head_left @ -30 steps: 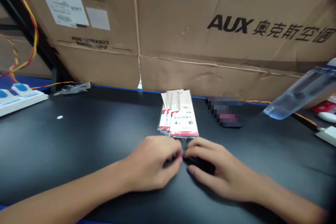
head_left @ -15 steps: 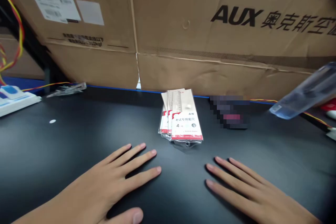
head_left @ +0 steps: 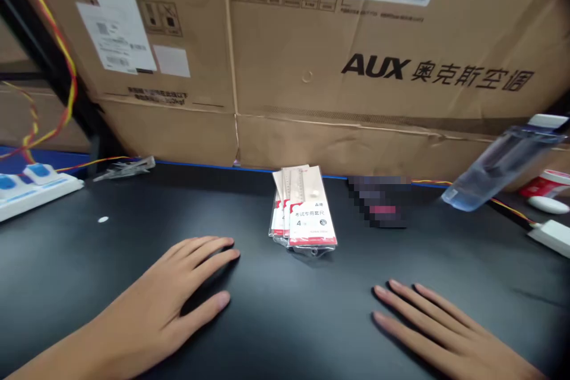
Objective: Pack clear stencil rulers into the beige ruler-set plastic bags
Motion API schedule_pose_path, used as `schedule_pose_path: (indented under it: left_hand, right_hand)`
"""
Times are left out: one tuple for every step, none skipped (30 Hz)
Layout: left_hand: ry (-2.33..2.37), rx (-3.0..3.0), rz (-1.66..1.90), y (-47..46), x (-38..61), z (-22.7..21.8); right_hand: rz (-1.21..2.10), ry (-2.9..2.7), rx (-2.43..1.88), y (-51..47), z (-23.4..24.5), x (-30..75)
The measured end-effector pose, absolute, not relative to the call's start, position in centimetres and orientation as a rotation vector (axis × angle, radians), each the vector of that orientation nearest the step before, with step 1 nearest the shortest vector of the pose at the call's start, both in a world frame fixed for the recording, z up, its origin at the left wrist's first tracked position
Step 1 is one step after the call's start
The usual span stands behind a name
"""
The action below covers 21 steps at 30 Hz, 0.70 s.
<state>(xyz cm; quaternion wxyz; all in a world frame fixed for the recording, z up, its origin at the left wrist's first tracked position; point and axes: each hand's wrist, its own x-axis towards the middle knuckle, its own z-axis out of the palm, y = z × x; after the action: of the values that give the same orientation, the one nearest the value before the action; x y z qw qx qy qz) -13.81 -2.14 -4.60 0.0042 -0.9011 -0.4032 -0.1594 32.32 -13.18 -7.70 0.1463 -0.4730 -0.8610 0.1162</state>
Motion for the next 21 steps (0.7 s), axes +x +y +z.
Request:
schedule_pose_path:
  left_hand:
    - [-1.309, -2.806, -0.554, -1.9, -12.9, -4.1]
    - [-1.327, -2.81, -0.576, -1.5, -11.9, -3.5]
    - [-1.334, -2.835, -0.562, -0.9, -10.9, -3.1]
    - [-1.345, -2.872, -0.535, -0.2, -10.0, -2.8]
    - [-1.358, -2.922, -0.511, 0.7, -9.1, -2.5]
    - [-1.396, -2.942, -0.537, 1.8, -8.3, -2.4]
    - [-1.467, -2.944, -0.57, 3.0, -7.6, -2.4]
    - [-1.526, -2.946, -0.588, 4.2, -7.0, -2.4]
    - [-1.534, -2.948, -0.586, 5.4, -6.4, -2.5]
    - [-1.532, -2.945, -0.586, 6.5, -5.9, -2.6]
    - [-1.529, -2.935, -0.591, 7.5, -5.4, -2.7]
    - [-1.528, -2.915, -0.604, 8.3, -5.0, -2.9]
    - [-1.523, -2.886, -0.622, 8.9, -4.7, -3.0]
    - [-1.515, -2.854, -0.64, 9.3, -4.4, -3.2]
    - [-1.501, -2.824, -0.653, 9.5, -4.2, -3.3]
    - [-1.482, -2.799, -0.661, 9.5, -4.1, -3.5]
    - [-1.46, -2.781, -0.663, 9.5, -4.0, -3.6]
    - [-1.436, -2.77, -0.659, 9.3, -4.0, -3.7]
    - [-1.413, -2.764, -0.651, 9.2, -4.1, -3.8]
    - [-1.39, -2.76, -0.642, 9.1, -4.1, -3.8]
    - [-1.368, -2.756, -0.633, 8.9, -4.2, -3.8]
  right_hand:
    - [0.354, -2.58, -1.369, -13.0, -7.1, 32.1]
    - [0.348, -2.634, -1.394, -12.9, -6.6, 31.7]
    - [0.336, -2.662, -1.428, -12.8, -6.0, 31.4]
    - [0.322, -2.656, -1.465, -12.7, -5.6, 31.1]
    - [0.309, -2.637, -1.498, -12.6, -5.1, 30.7]
    - [0.305, -2.622, -1.524, -12.5, -4.8, 30.4]
    - [0.304, -2.61, -1.546, -12.4, -4.5, 30.2]
    - [0.305, -2.602, -1.559, -12.3, -4.3, 30.0]
    - [0.307, -2.596, -1.568, -12.2, -4.2, 29.9]
    - [0.31, -2.591, -1.571, -12.0, -4.1, 29.8]
    - [0.316, -2.587, -1.571, -11.9, -4.0, 29.8]
    - [0.325, -2.582, -1.57, -11.7, -4.1, 29.8]
    - [0.333, -2.57, -1.569, -11.5, -4.1, 29.8]
    - [0.345, -2.543, -1.57, -11.2, -4.1, 29.7]
    - [0.362, -2.494, -1.573, -10.7, -4.1, 29.5]
    - [0.381, -2.419, -1.576, -10.2, -4.1, 29.2]
    - [0.418, -2.32, -1.574, -9.4, -4.0, 28.8]
    - [0.459, -2.194, -1.567, -8.5, -3.8, 28.1]
    - [0.515, -2.034, -1.577, -7.5, -3.7, 27.3]
    - [0.593, -1.872, -1.569, -6.2, -3.5, 26.4]
    - [0.667, -1.729, -1.531, -4.9, -3.2, 25.3]
